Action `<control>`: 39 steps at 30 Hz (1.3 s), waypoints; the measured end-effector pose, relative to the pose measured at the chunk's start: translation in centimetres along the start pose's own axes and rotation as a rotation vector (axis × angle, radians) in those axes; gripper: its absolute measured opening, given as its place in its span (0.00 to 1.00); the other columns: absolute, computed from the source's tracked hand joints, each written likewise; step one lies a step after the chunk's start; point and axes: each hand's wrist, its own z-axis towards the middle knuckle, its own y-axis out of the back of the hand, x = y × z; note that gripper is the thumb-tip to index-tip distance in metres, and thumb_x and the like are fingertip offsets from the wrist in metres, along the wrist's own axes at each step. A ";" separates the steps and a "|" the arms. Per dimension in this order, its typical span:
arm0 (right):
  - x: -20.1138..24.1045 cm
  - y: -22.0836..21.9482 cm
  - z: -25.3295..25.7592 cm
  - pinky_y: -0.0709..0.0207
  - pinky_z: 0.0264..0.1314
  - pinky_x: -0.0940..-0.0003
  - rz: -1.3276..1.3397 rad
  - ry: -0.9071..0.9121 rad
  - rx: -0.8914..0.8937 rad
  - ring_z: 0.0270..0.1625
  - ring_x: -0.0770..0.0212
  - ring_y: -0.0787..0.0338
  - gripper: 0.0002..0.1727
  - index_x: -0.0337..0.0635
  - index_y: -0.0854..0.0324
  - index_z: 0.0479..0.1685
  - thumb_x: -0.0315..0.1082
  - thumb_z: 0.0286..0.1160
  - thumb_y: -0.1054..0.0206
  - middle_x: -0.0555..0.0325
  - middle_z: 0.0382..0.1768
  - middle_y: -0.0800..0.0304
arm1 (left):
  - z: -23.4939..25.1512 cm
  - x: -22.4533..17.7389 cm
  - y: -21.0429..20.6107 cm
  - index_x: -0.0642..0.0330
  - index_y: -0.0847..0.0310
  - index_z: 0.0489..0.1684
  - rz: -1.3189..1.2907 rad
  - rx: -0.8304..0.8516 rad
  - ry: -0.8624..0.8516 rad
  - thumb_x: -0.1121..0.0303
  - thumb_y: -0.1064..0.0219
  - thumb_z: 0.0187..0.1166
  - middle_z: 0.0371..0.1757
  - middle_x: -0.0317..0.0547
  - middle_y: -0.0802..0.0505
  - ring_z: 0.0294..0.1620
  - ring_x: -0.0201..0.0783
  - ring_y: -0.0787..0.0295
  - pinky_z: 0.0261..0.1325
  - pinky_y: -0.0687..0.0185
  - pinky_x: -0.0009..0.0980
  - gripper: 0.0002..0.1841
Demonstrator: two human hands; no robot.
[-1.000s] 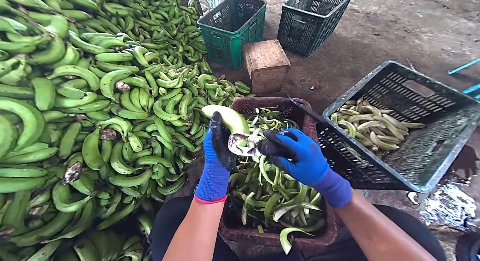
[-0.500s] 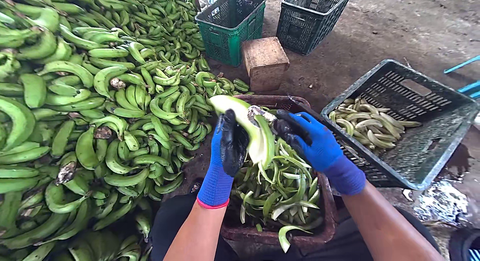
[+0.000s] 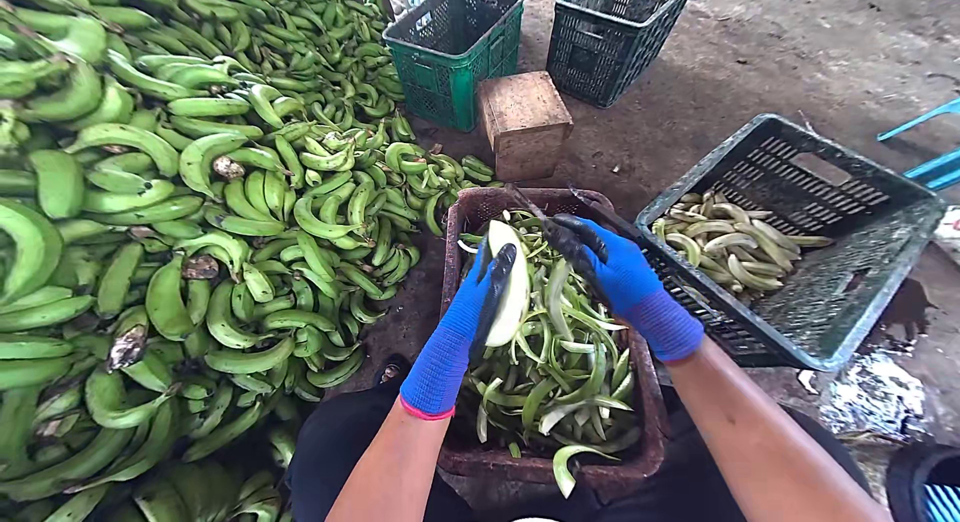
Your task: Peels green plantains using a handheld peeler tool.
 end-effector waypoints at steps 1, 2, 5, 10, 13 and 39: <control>0.1 -0.6 -0.5 0.20 0.65 0.38 -0.035 0.084 -0.028 0.63 0.45 0.11 0.25 0.50 0.23 0.81 0.42 0.86 0.40 0.45 0.64 0.12 | 0.1 0.2 0.1 0.45 0.36 0.85 -0.145 -0.065 -0.001 0.51 0.52 0.92 0.55 0.44 0.11 0.47 0.32 0.13 0.50 0.16 0.32 0.25; 0.1 -1.2 -1.1 0.18 0.58 0.37 -0.080 0.208 -0.059 0.58 0.42 0.10 0.29 0.48 0.22 0.79 0.42 0.77 0.34 0.42 0.60 0.11 | 0.2 0.5 0.4 0.46 0.27 0.73 -0.331 -0.089 -0.025 0.52 0.53 0.92 0.43 0.39 0.11 0.38 0.29 0.13 0.41 0.14 0.27 0.20; 0.0 -3.0 -2.2 0.16 0.50 0.41 -0.214 0.582 -0.168 0.52 0.40 0.08 0.29 0.48 0.10 0.63 0.54 0.64 0.28 0.42 0.51 0.07 | 0.5 1.0 2.3 0.49 0.18 0.49 -0.897 0.077 -0.021 0.46 0.54 0.90 0.34 0.36 0.10 0.33 0.29 0.10 0.35 0.12 0.25 0.22; 0.3 -3.0 -1.9 0.19 0.52 0.49 -0.335 0.684 -0.334 0.51 0.45 0.09 0.20 0.54 0.05 0.52 0.54 0.69 0.30 0.45 0.49 0.08 | 1.2 1.1 2.9 0.54 0.22 0.44 -1.172 0.203 -0.054 0.40 0.55 0.85 0.32 0.42 0.13 0.28 0.35 0.12 0.28 0.13 0.28 0.26; 1.2 -1.9 -1.4 0.16 0.49 0.43 -0.278 0.496 -0.272 0.52 0.40 0.08 0.26 0.46 0.12 0.67 0.48 0.76 0.38 0.40 0.55 0.09 | 0.0 -0.2 0.4 0.49 0.18 0.46 -0.975 -0.019 -0.088 0.45 0.62 0.92 0.34 0.39 0.09 0.32 0.33 0.10 0.33 0.11 0.30 0.26; 1.6 -0.9 -2.2 0.14 0.48 0.50 -0.202 0.515 -0.158 0.48 0.49 0.07 0.22 0.49 0.11 0.67 0.45 0.83 0.43 0.48 0.48 0.06 | -0.9 -0.7 -0.4 0.49 0.18 0.45 -0.987 -0.021 -0.159 0.47 0.56 0.91 0.35 0.40 0.09 0.36 0.32 0.08 0.38 0.09 0.31 0.23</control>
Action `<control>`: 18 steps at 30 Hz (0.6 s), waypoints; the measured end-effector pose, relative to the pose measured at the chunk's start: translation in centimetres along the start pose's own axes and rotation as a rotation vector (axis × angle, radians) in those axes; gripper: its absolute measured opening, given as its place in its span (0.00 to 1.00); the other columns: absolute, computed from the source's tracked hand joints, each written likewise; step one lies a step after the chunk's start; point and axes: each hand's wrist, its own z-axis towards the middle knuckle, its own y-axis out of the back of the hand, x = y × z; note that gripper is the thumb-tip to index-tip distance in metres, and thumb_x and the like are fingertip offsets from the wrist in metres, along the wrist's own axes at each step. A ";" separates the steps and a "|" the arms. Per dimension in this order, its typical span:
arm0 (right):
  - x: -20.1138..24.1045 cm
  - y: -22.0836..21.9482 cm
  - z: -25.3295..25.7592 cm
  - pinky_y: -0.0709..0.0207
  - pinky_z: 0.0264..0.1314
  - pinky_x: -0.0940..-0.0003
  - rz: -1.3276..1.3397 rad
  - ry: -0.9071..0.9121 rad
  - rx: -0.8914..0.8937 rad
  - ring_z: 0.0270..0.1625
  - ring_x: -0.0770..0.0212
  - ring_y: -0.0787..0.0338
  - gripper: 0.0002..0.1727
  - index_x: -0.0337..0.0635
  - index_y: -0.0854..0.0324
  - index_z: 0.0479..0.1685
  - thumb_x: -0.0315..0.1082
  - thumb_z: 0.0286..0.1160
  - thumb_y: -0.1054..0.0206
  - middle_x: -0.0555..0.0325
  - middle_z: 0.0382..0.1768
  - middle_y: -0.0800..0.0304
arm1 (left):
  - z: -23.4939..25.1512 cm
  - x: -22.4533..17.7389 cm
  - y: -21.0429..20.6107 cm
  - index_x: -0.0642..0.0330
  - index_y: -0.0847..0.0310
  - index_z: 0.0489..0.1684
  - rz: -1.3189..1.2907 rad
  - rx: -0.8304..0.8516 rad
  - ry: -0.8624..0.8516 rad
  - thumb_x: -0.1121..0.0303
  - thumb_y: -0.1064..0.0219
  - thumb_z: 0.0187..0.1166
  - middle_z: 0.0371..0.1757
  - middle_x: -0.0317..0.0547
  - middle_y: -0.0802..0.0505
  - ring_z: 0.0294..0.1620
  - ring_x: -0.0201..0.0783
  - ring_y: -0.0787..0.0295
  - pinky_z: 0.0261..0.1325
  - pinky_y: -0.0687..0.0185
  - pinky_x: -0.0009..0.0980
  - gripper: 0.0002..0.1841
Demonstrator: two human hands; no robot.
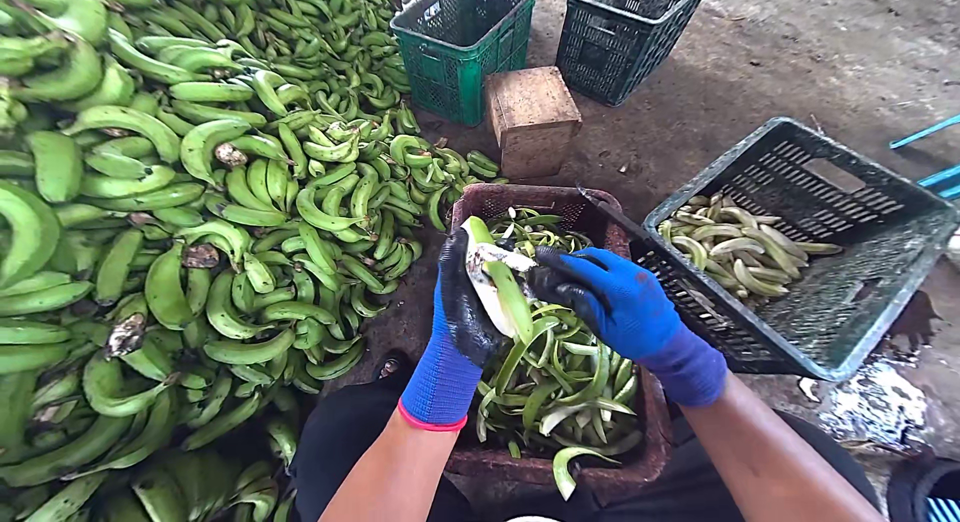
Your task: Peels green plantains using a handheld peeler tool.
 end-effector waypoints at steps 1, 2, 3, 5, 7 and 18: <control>0.1 0.0 0.0 0.14 0.48 0.50 0.009 -0.032 0.002 0.48 0.49 0.06 0.22 0.49 0.11 0.67 0.44 0.83 0.43 0.49 0.47 0.06 | 0.1 0.1 0.0 0.49 0.18 0.48 0.043 0.001 -0.013 0.48 0.57 0.91 0.36 0.40 0.09 0.37 0.32 0.08 0.39 0.09 0.31 0.23; 0.1 0.0 0.0 0.14 0.48 0.49 -0.001 -0.044 -0.003 0.48 0.48 0.06 0.22 0.49 0.11 0.67 0.43 0.82 0.43 0.48 0.47 0.05 | 0.3 0.2 0.1 0.49 0.19 0.51 0.084 0.006 -0.023 0.48 0.58 0.92 0.39 0.40 0.09 0.40 0.32 0.08 0.42 0.09 0.31 0.23; 0.0 -0.2 -0.2 0.14 0.46 0.49 -0.020 -0.043 -0.011 0.47 0.48 0.06 0.22 0.49 0.11 0.67 0.44 0.81 0.42 0.48 0.47 0.06 | 0.5 0.2 0.4 0.50 0.19 0.56 0.133 0.002 -0.040 0.48 0.59 0.93 0.42 0.41 0.08 0.43 0.33 0.09 0.45 0.10 0.31 0.23; -0.2 -0.7 -0.5 0.16 0.44 0.48 -0.061 -0.030 -0.023 0.46 0.46 0.07 0.23 0.49 0.11 0.67 0.45 0.80 0.41 0.47 0.46 0.07 | 0.8 0.3 0.8 0.52 0.19 0.59 0.198 -0.044 -0.046 0.48 0.60 0.93 0.44 0.43 0.08 0.44 0.34 0.08 0.45 0.10 0.31 0.24; -0.1 -1.1 -0.8 0.16 0.44 0.48 -0.074 -0.042 -0.033 0.46 0.46 0.07 0.23 0.51 0.11 0.67 0.46 0.80 0.41 0.46 0.46 0.07 | 0.9 0.4 0.8 0.52 0.19 0.60 0.270 -0.080 -0.069 0.50 0.59 0.94 0.43 0.41 0.08 0.43 0.32 0.09 0.46 0.11 0.30 0.23; -2.4 0.3 1.2 0.26 0.70 0.35 0.206 -0.704 0.111 0.65 0.39 0.11 0.23 0.45 0.22 0.78 0.40 0.96 0.54 0.37 0.63 0.11 | -0.8 1.1 0.3 0.63 0.31 0.80 0.952 0.095 0.008 0.64 0.59 0.91 0.53 0.46 0.11 0.45 0.28 0.15 0.52 0.18 0.27 0.24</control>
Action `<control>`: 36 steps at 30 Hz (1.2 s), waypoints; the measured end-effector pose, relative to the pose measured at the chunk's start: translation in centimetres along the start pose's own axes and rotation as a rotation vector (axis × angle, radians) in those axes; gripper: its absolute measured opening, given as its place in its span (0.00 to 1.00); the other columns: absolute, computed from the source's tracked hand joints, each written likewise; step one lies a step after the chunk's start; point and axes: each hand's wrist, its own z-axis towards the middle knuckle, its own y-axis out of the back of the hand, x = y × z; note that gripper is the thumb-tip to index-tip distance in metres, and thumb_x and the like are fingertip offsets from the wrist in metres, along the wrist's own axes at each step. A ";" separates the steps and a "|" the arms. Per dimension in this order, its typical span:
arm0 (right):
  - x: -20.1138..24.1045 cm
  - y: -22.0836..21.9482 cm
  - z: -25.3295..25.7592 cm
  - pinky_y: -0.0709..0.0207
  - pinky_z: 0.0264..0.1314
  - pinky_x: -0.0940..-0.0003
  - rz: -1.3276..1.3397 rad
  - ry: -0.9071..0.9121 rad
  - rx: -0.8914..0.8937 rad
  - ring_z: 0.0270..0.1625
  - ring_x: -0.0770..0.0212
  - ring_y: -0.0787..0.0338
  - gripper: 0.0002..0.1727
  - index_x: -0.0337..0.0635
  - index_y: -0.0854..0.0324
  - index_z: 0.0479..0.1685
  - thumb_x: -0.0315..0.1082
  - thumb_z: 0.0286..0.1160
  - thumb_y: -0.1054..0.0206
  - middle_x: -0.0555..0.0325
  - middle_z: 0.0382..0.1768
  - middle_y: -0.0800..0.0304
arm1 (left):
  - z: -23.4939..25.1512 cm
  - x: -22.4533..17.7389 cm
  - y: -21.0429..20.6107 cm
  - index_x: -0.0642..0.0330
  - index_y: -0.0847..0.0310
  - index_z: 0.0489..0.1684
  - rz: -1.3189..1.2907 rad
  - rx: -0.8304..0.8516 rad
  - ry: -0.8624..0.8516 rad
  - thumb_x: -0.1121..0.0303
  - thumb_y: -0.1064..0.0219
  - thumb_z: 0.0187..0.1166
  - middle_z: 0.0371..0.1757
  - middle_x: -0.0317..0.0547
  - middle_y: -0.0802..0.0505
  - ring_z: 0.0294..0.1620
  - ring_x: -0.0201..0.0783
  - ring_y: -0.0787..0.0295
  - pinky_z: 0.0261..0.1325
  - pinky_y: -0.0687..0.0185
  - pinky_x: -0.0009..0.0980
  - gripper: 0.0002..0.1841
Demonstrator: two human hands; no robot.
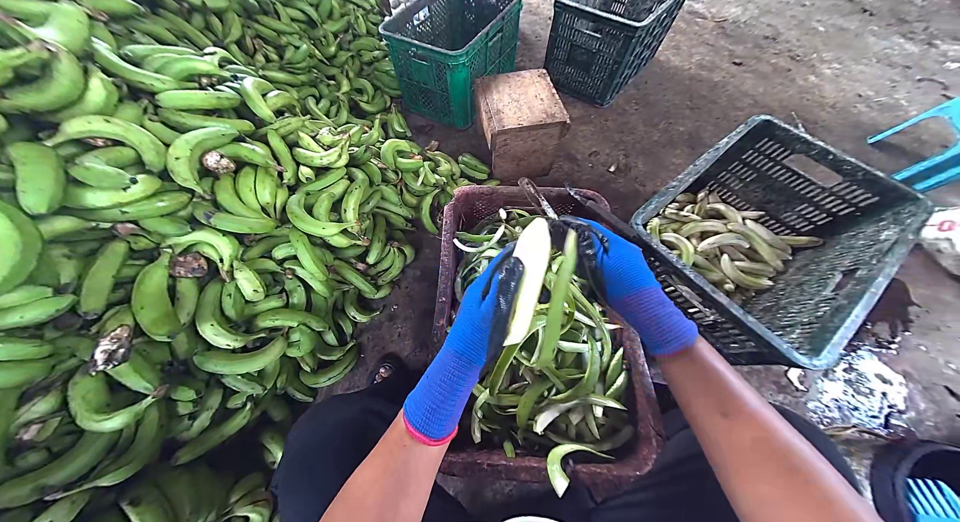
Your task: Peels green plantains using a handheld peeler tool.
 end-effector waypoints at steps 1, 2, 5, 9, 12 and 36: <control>-0.6 0.1 0.2 0.24 0.70 0.37 0.009 -0.010 0.033 0.65 0.42 0.11 0.23 0.48 0.24 0.81 0.42 0.96 0.53 0.40 0.64 0.11 | 0.5 0.1 0.2 0.64 0.27 0.74 -0.081 -0.016 0.033 0.64 0.60 0.92 0.44 0.44 0.10 0.37 0.29 0.14 0.43 0.16 0.26 0.23; -0.8 0.1 0.1 0.20 0.66 0.42 0.048 0.009 0.072 0.61 0.48 0.09 0.24 0.52 0.27 0.83 0.44 0.94 0.49 0.45 0.63 0.10 | 0.9 0.2 0.6 0.61 0.25 0.68 -0.191 -0.037 0.071 0.62 0.63 0.94 0.36 0.43 0.10 0.31 0.30 0.13 0.35 0.16 0.26 0.22; -0.8 -0.4 -1.7 0.14 0.55 0.51 0.095 0.224 0.163 0.49 0.58 0.08 0.34 0.52 0.29 0.84 0.48 0.77 0.31 0.52 0.53 0.08 | 1.3 0.4 2.8 0.54 0.21 0.61 -0.471 -0.094 0.122 0.51 0.58 0.94 0.36 0.41 0.10 0.31 0.31 0.11 0.33 0.12 0.28 0.23; -1.7 -0.8 -3.3 0.14 0.51 0.51 -0.128 0.766 0.050 0.50 0.50 0.07 0.27 0.50 0.09 0.62 0.58 0.74 0.34 0.48 0.49 0.06 | 1.3 0.7 4.8 0.53 0.20 0.60 -0.631 -0.071 0.085 0.54 0.54 0.92 0.40 0.42 0.08 0.36 0.32 0.09 0.38 0.10 0.29 0.19; -1.2 -0.9 -3.4 0.15 0.49 0.52 -0.183 0.850 -0.015 0.50 0.49 0.07 0.26 0.53 0.08 0.60 0.57 0.75 0.39 0.47 0.49 0.06 | 0.7 0.3 4.6 0.55 0.20 0.55 -0.715 -0.016 0.134 0.55 0.57 0.92 0.38 0.43 0.09 0.35 0.33 0.09 0.37 0.10 0.29 0.20; -1.4 0.0 -2.9 0.14 0.50 0.44 -0.056 0.619 0.215 0.51 0.50 0.07 0.27 0.51 0.13 0.69 0.52 0.73 0.34 0.49 0.52 0.07 | 1.3 0.3 4.4 0.55 0.21 0.63 -0.507 -0.136 -0.037 0.61 0.58 0.94 0.38 0.40 0.09 0.33 0.29 0.11 0.36 0.12 0.25 0.19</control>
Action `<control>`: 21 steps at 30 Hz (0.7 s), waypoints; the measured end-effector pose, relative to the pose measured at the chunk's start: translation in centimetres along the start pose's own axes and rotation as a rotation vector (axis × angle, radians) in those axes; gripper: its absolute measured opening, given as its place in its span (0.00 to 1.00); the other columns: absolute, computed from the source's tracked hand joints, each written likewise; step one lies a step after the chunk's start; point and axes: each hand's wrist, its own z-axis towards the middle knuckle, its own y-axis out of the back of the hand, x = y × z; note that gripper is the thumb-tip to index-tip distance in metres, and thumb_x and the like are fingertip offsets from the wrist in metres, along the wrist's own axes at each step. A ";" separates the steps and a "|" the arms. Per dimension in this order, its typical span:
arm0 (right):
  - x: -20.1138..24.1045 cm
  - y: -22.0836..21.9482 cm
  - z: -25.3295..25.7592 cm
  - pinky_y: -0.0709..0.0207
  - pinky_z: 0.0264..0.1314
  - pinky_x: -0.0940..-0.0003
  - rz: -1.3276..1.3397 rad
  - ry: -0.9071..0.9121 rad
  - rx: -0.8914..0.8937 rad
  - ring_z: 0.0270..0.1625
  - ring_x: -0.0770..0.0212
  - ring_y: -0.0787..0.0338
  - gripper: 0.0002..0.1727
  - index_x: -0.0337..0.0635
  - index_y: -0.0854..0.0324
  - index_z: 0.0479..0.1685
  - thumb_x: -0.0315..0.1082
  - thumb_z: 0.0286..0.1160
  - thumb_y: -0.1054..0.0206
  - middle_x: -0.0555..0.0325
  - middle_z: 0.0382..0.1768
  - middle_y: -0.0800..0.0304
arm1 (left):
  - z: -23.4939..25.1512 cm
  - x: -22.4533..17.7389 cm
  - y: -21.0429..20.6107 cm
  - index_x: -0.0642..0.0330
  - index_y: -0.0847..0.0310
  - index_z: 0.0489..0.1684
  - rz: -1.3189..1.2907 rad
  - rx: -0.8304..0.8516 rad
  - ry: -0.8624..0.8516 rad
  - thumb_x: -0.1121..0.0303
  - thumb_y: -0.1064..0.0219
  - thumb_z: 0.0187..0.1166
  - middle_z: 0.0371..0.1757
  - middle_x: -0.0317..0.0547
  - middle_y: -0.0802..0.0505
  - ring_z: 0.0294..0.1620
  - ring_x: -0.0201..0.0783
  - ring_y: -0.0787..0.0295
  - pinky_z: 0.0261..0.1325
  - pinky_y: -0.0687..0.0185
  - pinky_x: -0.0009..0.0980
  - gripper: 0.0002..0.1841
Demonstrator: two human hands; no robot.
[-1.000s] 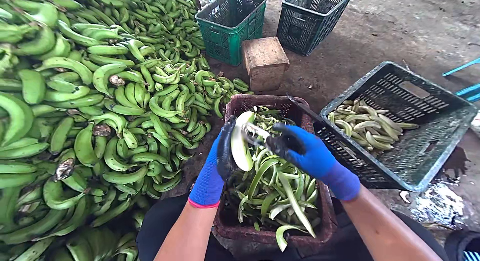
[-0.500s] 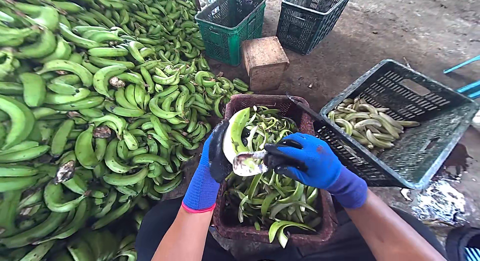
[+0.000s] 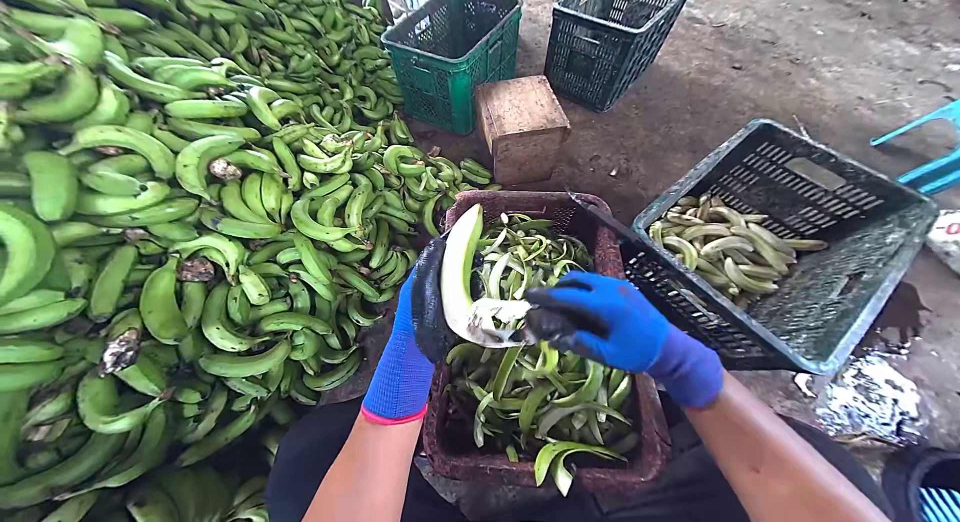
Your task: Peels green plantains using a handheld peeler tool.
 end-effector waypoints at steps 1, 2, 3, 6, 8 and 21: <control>0.4 -0.6 0.2 0.15 0.49 0.42 -0.031 0.020 0.028 0.51 0.47 0.07 0.26 0.51 0.12 0.67 0.51 0.74 0.34 0.47 0.52 0.07 | -0.1 0.1 -0.3 0.54 0.22 0.65 0.040 -0.009 0.013 0.60 0.57 0.94 0.39 0.39 0.09 0.33 0.28 0.12 0.36 0.13 0.23 0.19; 0.5 -0.9 0.4 0.15 0.50 0.40 -0.068 0.015 0.016 0.51 0.44 0.07 0.24 0.49 0.11 0.66 0.48 0.73 0.32 0.45 0.51 0.07 | -0.6 0.3 -0.6 0.52 0.24 0.72 0.124 0.018 0.008 0.60 0.57 0.94 0.45 0.37 0.09 0.38 0.26 0.12 0.42 0.13 0.23 0.20; 0.4 -0.9 0.9 0.15 0.50 0.39 -0.128 0.003 -0.035 0.51 0.42 0.07 0.23 0.48 0.10 0.65 0.46 0.72 0.31 0.43 0.50 0.07 | -1.3 0.3 -1.1 0.53 0.27 0.76 0.204 0.054 0.001 0.62 0.59 0.94 0.51 0.36 0.10 0.45 0.24 0.12 0.49 0.14 0.23 0.21; -0.9 1.1 2.0 0.19 0.52 0.34 -0.230 -0.150 -0.216 0.54 0.35 0.10 0.26 0.47 0.15 0.72 0.39 0.72 0.28 0.37 0.54 0.11 | -2.1 0.1 -2.0 0.56 0.25 0.73 0.186 0.107 0.073 0.60 0.60 0.94 0.42 0.39 0.10 0.35 0.26 0.12 0.38 0.13 0.22 0.21; -1.9 2.4 1.9 0.20 0.54 0.34 -0.218 -0.285 -0.247 0.56 0.36 0.12 0.28 0.50 0.23 0.81 0.40 0.80 0.33 0.36 0.58 0.14 | -1.8 0.0 -1.4 0.55 0.23 0.66 0.053 0.160 0.174 0.54 0.60 0.94 0.34 0.42 0.10 0.25 0.30 0.13 0.27 0.13 0.23 0.22; 3.8 -1.7 -0.4 0.17 0.61 0.56 0.238 -0.096 0.044 0.57 0.58 0.09 0.25 0.45 0.13 0.68 0.51 0.80 0.36 0.50 0.55 0.08 | -0.7 -0.4 0.2 0.51 0.24 0.68 0.062 0.064 -0.023 0.61 0.58 0.93 0.41 0.36 0.08 0.35 0.25 0.11 0.38 0.13 0.21 0.18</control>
